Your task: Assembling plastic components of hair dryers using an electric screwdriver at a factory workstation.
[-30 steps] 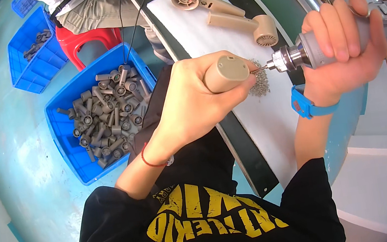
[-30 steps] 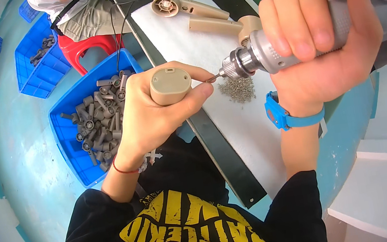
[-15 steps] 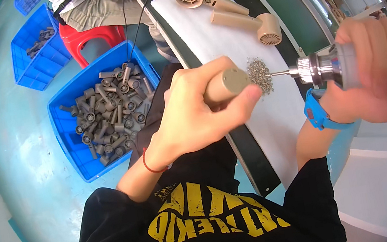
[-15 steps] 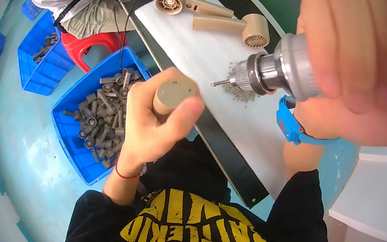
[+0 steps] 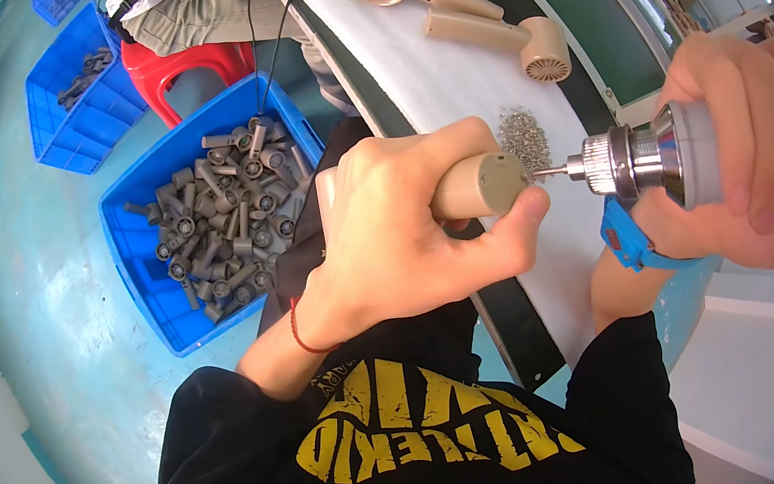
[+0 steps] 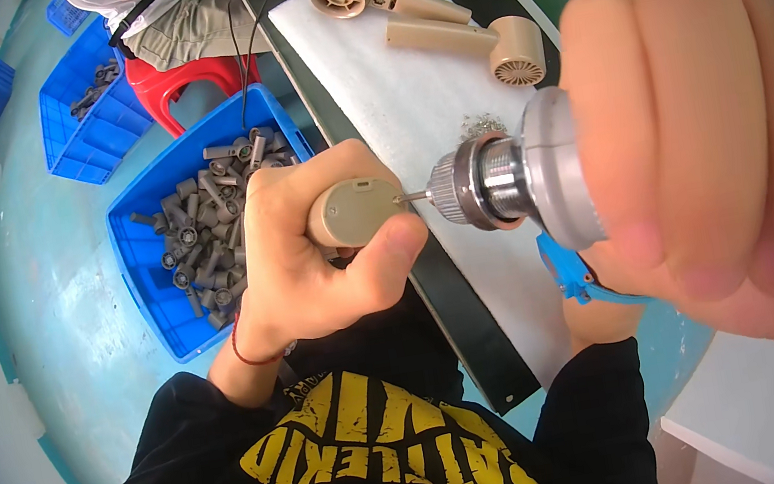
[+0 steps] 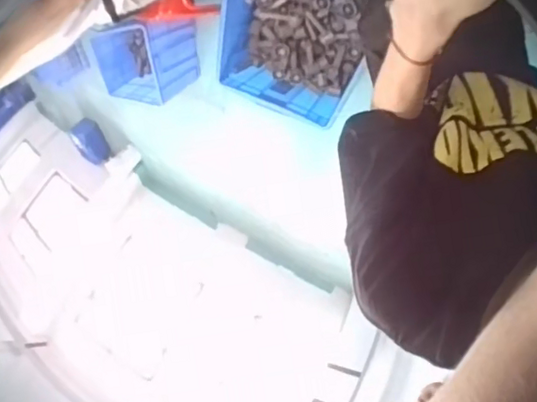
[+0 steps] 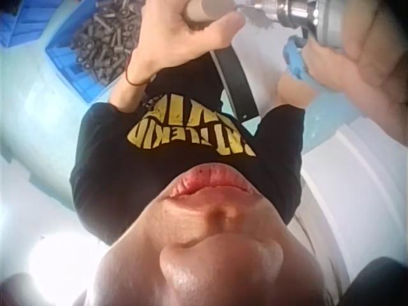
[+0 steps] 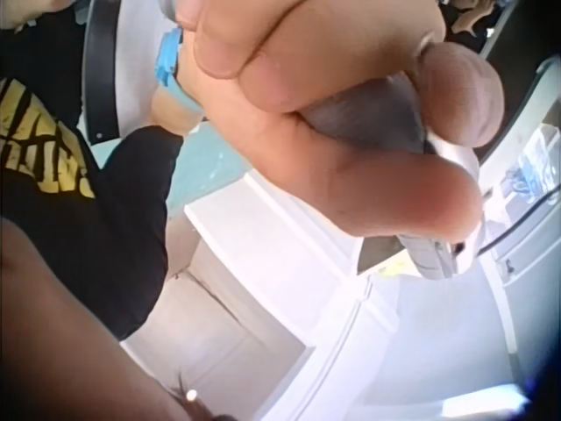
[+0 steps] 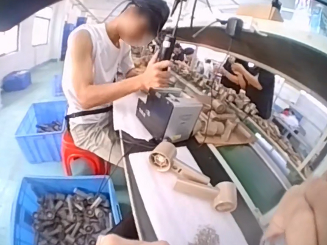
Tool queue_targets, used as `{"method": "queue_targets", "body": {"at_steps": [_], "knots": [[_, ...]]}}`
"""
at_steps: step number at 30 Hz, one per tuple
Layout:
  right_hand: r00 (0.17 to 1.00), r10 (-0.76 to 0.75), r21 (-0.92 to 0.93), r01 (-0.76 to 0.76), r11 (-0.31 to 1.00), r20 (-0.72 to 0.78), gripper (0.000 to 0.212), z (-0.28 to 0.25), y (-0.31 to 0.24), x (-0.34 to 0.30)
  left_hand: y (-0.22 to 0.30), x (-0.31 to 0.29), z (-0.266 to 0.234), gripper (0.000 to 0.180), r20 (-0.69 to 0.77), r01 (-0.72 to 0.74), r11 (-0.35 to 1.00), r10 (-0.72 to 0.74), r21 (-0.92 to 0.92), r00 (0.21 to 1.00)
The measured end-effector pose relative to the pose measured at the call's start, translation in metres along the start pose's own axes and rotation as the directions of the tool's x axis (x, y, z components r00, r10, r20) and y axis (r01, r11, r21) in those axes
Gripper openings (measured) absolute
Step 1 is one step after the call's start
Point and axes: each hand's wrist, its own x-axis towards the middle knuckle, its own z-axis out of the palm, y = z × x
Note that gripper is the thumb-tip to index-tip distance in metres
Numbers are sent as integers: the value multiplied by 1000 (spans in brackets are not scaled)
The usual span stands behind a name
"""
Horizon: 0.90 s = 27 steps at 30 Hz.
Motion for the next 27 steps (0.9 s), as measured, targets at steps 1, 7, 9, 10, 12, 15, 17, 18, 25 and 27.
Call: {"method": "queue_targets", "body": {"at_steps": [1,7,9,10,12,15,17,18,25,27], "knots": [[1000,1,7,-1,1000,2,19,1,1,1,0,0,1,18,-4,19,1000,-19,-16,1000],[1000,16,45,-17,999,23,19,7,8,0,-2,-1,1,17,44,109,994,-109,-12,993],[999,20,62,-22,998,30,19,6,8,2,-2,-2,1,17,34,91,996,-90,-1,995],[999,22,72,-25,997,35,19,6,10,4,-2,-2,1,18,24,71,997,-71,12,997],[999,25,90,-28,996,43,19,-2,3,3,-5,0,2,18,-1,40,999,-40,-15,999],[998,25,115,-31,993,52,19,-7,3,7,-4,1,2,19,9,44,999,-44,-27,999],[998,25,131,-33,991,59,20,-6,4,5,-3,2,1,19,41,81,997,-81,-12,996],[998,27,142,-36,989,62,20,-7,4,6,-2,2,1,20,24,47,999,-47,-3,999],[996,26,204,-43,978,85,20,-14,-4,6,-5,2,-4,21,58,-38,999,38,9,998],[996,20,222,-39,974,88,20,2,13,11,-7,2,-2,20,64,-11,999,9,33,998]]}}
